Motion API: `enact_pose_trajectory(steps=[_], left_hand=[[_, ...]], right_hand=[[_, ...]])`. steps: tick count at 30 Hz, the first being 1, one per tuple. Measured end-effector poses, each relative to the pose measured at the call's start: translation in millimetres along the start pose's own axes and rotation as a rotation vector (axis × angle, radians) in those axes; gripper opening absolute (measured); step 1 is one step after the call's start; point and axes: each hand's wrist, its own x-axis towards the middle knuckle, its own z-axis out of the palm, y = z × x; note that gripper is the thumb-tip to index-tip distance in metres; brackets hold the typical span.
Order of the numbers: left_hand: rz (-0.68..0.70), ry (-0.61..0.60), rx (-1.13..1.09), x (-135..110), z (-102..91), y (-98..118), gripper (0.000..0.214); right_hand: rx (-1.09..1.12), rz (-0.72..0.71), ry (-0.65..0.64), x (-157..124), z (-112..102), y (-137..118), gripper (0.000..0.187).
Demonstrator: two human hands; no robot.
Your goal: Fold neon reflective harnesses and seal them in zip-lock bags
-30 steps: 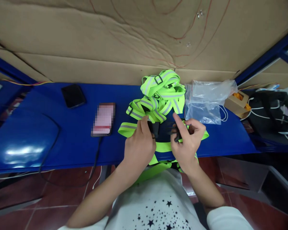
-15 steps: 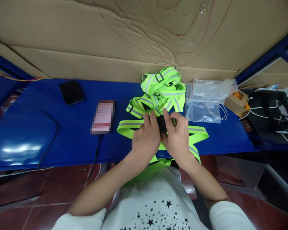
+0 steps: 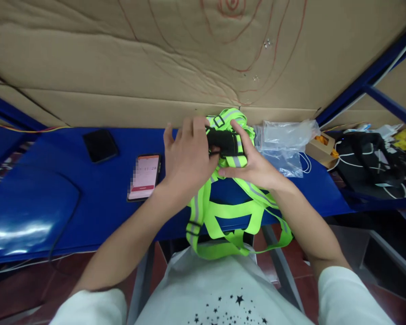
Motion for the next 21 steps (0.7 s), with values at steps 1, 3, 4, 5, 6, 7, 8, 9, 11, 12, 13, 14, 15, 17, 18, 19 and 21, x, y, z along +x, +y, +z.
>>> enact_pose_trajectory(steps=[1, 3, 4, 5, 6, 7, 8, 9, 11, 12, 13, 14, 15, 17, 18, 19, 21], left_hand=[[-0.011, 0.008, -0.079, 7.3, -1.8, -1.2, 0.046], [0.008, 0.019, -0.274, 20.8, -6.1, -5.7, 0.052], [0.040, 0.008, -0.411, 26.6, -8.1, -9.2, 0.057], [0.076, -0.025, -0.574, 31.7, -9.9, -13.6, 0.063], [0.109, -0.074, -0.756, 36.1, -11.1, -18.6, 0.070], [0.132, -0.134, -0.944, 39.7, -11.8, -23.8, 0.077], [0.139, -0.194, -1.124, 42.8, -11.8, -28.9, 0.083], [0.129, -0.245, -1.275, 45.2, -11.1, -33.3, 0.086], [0.085, -0.288, -1.460, 48.7, -7.8, -38.6, 0.088], [0.058, -0.297, -1.498, 50.0, -5.3, -39.3, 0.085], [0.026, -0.316, -1.508, 51.0, -2.5, -38.7, 0.079], [-0.006, -0.337, -1.503, 51.8, 0.7, -37.1, 0.071], [-0.036, -0.355, -1.496, 52.6, 3.9, -35.0, 0.059], [-0.089, -0.363, -1.500, 54.5, 9.6, -31.1, 0.036], [-0.104, -0.344, -1.508, 55.6, 11.9, -29.9, 0.027], [-0.108, -0.314, -1.521, 56.8, 13.6, -29.4, 0.020], [-0.107, -0.273, -1.545, 59.1, 16.1, -30.5, 0.010]], right_hand=[[0.040, 0.022, 0.027, 6.5, 0.6, -1.8, 0.110], [0.149, 0.053, 0.067, 18.5, -0.8, -7.0, 0.099], [0.211, 0.052, 0.075, 23.7, -2.8, -10.6, 0.089], [0.271, 0.043, 0.075, 28.3, -5.5, -15.0, 0.078], [0.328, 0.031, 0.070, 32.3, -8.6, -20.2, 0.065], [0.382, 0.020, 0.067, 36.0, -11.9, -26.0, 0.055], [0.439, 0.008, 0.067, 39.4, -15.3, -32.3, 0.048], [0.496, 0.007, 0.069, 42.7, -18.3, -38.8, 0.045], [0.578, 0.034, 0.088, 49.5, -22.8, -50.6, 0.048], [0.596, 0.049, 0.109, 52.7, -23.9, -55.1, 0.051], [0.598, 0.061, 0.134, 55.5, -24.1, -58.1, 0.054], [0.590, 0.064, 0.157, 57.7, -23.4, -59.4, 0.057], [0.581, 0.056, 0.173, 59.0, -22.0, -59.0, 0.060], [0.580, 0.015, 0.189, 58.8, -18.4, -53.5, 0.070], [0.583, 0.003, 0.185, 57.6, -16.9, -49.0, 0.070], [0.588, -0.001, 0.164, 56.1, -16.1, -43.6, 0.066], [0.615, 0.017, 0.080, 53.5, -17.4, -32.1, 0.046]])
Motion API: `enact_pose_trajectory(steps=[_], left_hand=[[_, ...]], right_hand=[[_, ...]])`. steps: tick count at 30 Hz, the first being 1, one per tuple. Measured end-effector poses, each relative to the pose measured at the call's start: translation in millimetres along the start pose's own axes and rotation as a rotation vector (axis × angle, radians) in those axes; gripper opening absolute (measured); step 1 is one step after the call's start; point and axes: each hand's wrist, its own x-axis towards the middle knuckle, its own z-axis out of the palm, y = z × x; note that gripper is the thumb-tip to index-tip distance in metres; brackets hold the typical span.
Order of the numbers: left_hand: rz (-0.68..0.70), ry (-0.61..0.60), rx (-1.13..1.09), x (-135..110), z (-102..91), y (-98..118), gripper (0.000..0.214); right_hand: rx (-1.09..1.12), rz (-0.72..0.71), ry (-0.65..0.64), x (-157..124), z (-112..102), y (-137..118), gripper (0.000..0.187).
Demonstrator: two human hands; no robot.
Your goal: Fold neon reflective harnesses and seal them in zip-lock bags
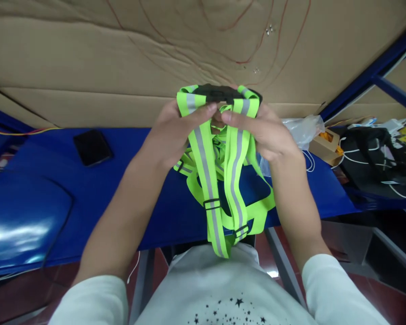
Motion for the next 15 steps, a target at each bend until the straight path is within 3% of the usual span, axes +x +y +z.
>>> enact_pose_trajectory(steps=[3, 8, 12, 15], left_hand=[[-0.034, -0.010, 0.009, 1.9, -3.8, -2.2, 0.010], [-0.111, -0.023, 0.153, -1.5, -2.1, -3.4, 0.030], [-0.025, -0.002, 0.219, -5.1, 2.4, 1.7, 0.038], [0.044, 0.019, 0.237, -4.3, 2.1, 3.7, 0.034]], right_hand=[[0.060, 0.118, -0.075, 0.4, -13.3, 6.6, 0.026], [0.097, 0.204, 0.045, 7.8, -10.7, 0.6, 0.024], [0.044, 0.087, 0.091, 13.4, 10.8, -5.3, 0.019], [-0.120, -0.074, 0.091, 16.5, 23.3, -4.3, 0.023]])
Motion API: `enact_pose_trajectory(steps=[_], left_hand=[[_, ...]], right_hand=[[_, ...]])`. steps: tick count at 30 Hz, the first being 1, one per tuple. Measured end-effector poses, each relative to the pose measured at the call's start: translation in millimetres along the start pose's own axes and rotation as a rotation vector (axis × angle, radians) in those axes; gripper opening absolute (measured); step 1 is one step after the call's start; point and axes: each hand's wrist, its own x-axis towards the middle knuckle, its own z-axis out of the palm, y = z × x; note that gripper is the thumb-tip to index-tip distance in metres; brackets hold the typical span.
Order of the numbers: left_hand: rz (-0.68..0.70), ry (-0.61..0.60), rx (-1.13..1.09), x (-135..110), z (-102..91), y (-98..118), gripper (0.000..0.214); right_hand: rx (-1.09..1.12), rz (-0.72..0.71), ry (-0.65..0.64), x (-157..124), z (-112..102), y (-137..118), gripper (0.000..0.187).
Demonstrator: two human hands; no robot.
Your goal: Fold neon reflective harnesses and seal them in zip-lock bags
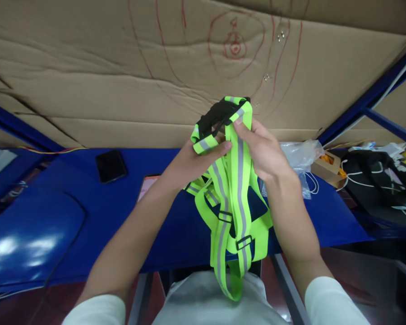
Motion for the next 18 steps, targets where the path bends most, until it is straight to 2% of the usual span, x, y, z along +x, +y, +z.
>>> enact_pose_trajectory(steps=[4, 7, 10, 12, 13, 14, 16, 18], left_hand=[[0.029, -0.048, -0.117, 2.3, -4.9, -1.5, 0.035], [-0.026, -0.064, -0.223, 3.2, -9.5, -3.2, 0.037], [-0.115, -0.073, -0.222, 3.8, -13.3, -4.6, 0.034], [-0.140, -0.111, -0.197, 3.4, -14.5, -5.6, 0.042], [-0.154, -0.133, -0.177, 2.9, -14.5, -6.4, 0.045], [-0.176, -0.151, -0.151, 2.2, -14.0, -7.4, 0.045], [-0.228, -0.183, -0.107, 0.6, -11.6, -9.6, 0.041], [-0.254, -0.208, -0.108, -0.5, -8.3, -11.5, 0.040]], right_hand=[[-0.311, -0.274, -0.037, 1.7, 2.8, 4.7, 0.032], [-0.498, -0.271, -0.175, 1.5, -4.5, 5.3, 0.041], [-0.741, -0.315, -0.162, -1.1, -14.7, -2.8, 0.047], [-0.867, -0.406, -0.158, -4.6, -19.5, -12.2, 0.070], [-0.912, -0.436, -0.206, -6.5, -20.5, -16.8, 0.076], [-0.951, -0.444, -0.271, -8.3, -20.5, -20.6, 0.073], [-1.013, -0.419, -0.338, -10.6, -18.3, -24.6, 0.046], [-1.054, -0.398, -0.277, -10.1, -15.1, -23.5, 0.029]])
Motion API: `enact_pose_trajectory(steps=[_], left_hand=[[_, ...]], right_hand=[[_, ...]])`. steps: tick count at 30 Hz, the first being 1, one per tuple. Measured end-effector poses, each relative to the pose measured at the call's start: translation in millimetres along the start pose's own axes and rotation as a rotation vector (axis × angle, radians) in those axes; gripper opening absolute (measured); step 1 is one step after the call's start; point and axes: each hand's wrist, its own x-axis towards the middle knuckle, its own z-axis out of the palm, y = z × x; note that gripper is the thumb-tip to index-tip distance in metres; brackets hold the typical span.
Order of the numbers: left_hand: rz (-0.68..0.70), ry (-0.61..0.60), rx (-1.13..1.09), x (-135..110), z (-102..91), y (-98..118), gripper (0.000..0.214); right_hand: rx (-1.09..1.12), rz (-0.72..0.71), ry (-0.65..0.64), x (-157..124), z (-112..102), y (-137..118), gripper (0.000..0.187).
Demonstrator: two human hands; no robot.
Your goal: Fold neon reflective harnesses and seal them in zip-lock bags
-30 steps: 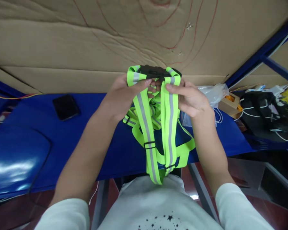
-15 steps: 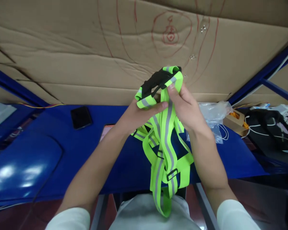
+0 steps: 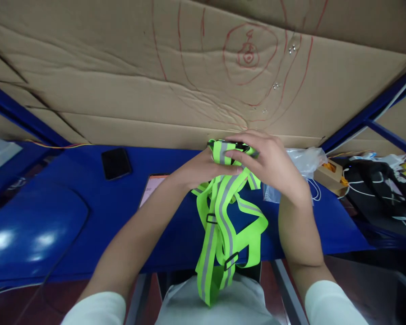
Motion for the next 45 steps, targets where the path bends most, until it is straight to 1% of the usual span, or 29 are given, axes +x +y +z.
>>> enact_pose_trajectory(steps=[2, 4, 6, 8, 11, 13, 15, 16, 18, 20, 22, 23, 24, 25, 27, 28, 30, 32, 35, 37, 38, 42, 43, 45], left_hand=[[0.004, -0.030, -0.045, 0.6, 2.7, -1.0, 0.045], [-0.040, -0.076, -0.093, 1.2, 3.6, -0.7, 0.048], [-0.110, -0.132, -0.126, 1.4, 2.7, 0.4, 0.052], [-0.149, -0.181, -0.132, 0.7, 0.8, 1.4, 0.053], [-0.156, -0.223, -0.093, -1.7, -0.7, 2.5, 0.050], [-0.161, -0.223, -0.064, -3.7, 0.5, 2.9, 0.050], [-0.158, -0.207, -0.058, -5.6, 3.2, 2.6, 0.050], [-0.156, -0.212, -0.070, -6.3, 4.8, 2.0, 0.049], [-0.158, -0.265, -0.134, -6.9, 7.3, -0.7, 0.045], [-0.161, -0.337, -0.199, -6.1, 7.7, -4.8, 0.036], [-0.160, -0.379, -0.199, -4.3, 5.6, -8.7, 0.027], [-0.154, -0.375, -0.175, -3.4, 3.7, -9.9, 0.026], [-0.146, -0.368, -0.149, -2.8, 1.6, -10.4, 0.025], [-0.134, -0.362, -0.130, -2.5, -0.7, -10.1, 0.027], [-0.106, -0.351, -0.107, -2.7, -4.6, -7.8, 0.033], [-0.098, -0.354, -0.096, -3.0, -6.0, -6.1, 0.036], [-0.096, -0.338, -0.079, -3.3, -6.7, -3.3, 0.037], [-0.114, -0.296, -0.115, -2.6, -4.7, -2.2, 0.034], [-0.174, -0.265, -0.285, -1.4, 1.0, -2.9, 0.033], [-0.205, -0.319, -0.336, -3.1, 4.7, -2.6, 0.033], [-0.207, -0.360, -0.317, -5.0, 6.0, -1.6, 0.033], [-0.228, -0.544, -0.128, -15.3, 7.2, 7.3, 0.030], [-0.233, -0.563, -0.100, -16.8, 6.6, 9.5, 0.030], [-0.221, -0.572, -0.073, -17.6, 4.8, 12.2, 0.031]], right_hand=[[-0.016, 0.061, 0.064, 2.3, 4.1, 1.1, 0.036], [-0.005, 0.108, 0.103, 4.0, 6.9, 3.4, 0.045], [0.023, 0.149, 0.137, 4.5, 7.5, 5.4, 0.047], [0.083, 0.189, 0.170, 4.5, 6.6, 7.1, 0.045], [0.300, 0.293, 0.235, 5.0, 5.1, 11.5, 0.032], [0.460, 0.375, 0.247, 5.6, 4.9, 16.1, 0.038], [0.569, 0.425, 0.193, 5.8, 5.6, 20.9, 0.044], [0.601, 0.430, 0.148, 5.7, 6.0, 22.9, 0.044], [0.601, 0.397, 0.075, 5.0, 6.7, 25.2, 0.038], [0.453, 0.313, 0.085, 3.3, 6.3, 24.4, 0.031], [0.201, 0.212, 0.119, 0.6, 4.7, 20.3, 0.026], [0.085, 0.162, 0.097, -1.0, 3.7, 17.5, 0.029], [-0.004, 0.120, 0.040, -2.7, 2.8, 14.6, 0.034], [-0.060, 0.085, -0.036, -4.3, 2.1, 11.7, 0.041], [-0.095, 0.038, -0.181, -6.7, 2.1, 7.4, 0.058], [-0.098, 0.030, -0.219, -7.3, 2.7, 6.0, 0.064], [-0.098, 0.033, -0.219, -7.1, 4.2, 4.7, 0.067], [-0.087, 0.040, -0.193, -5.8, 4.8, 4.7, 0.060], [-0.010, 0.094, -0.178, -4.1, 1.5, 6.1, 0.043], [0.084, 0.155, -0.144, -3.9, -2.3, 7.7, 0.042], [0.145, 0.178, -0.133, -4.1, -4.0, 8.5, 0.044], [0.362, 0.222, -0.169, -6.0, -7.4, 9.5, 0.052], [0.398, 0.244, -0.159, -6.7, -7.6, 9.0, 0.052], [0.480, 0.316, -0.090, -8.1, -7.8, 8.1, 0.051]])
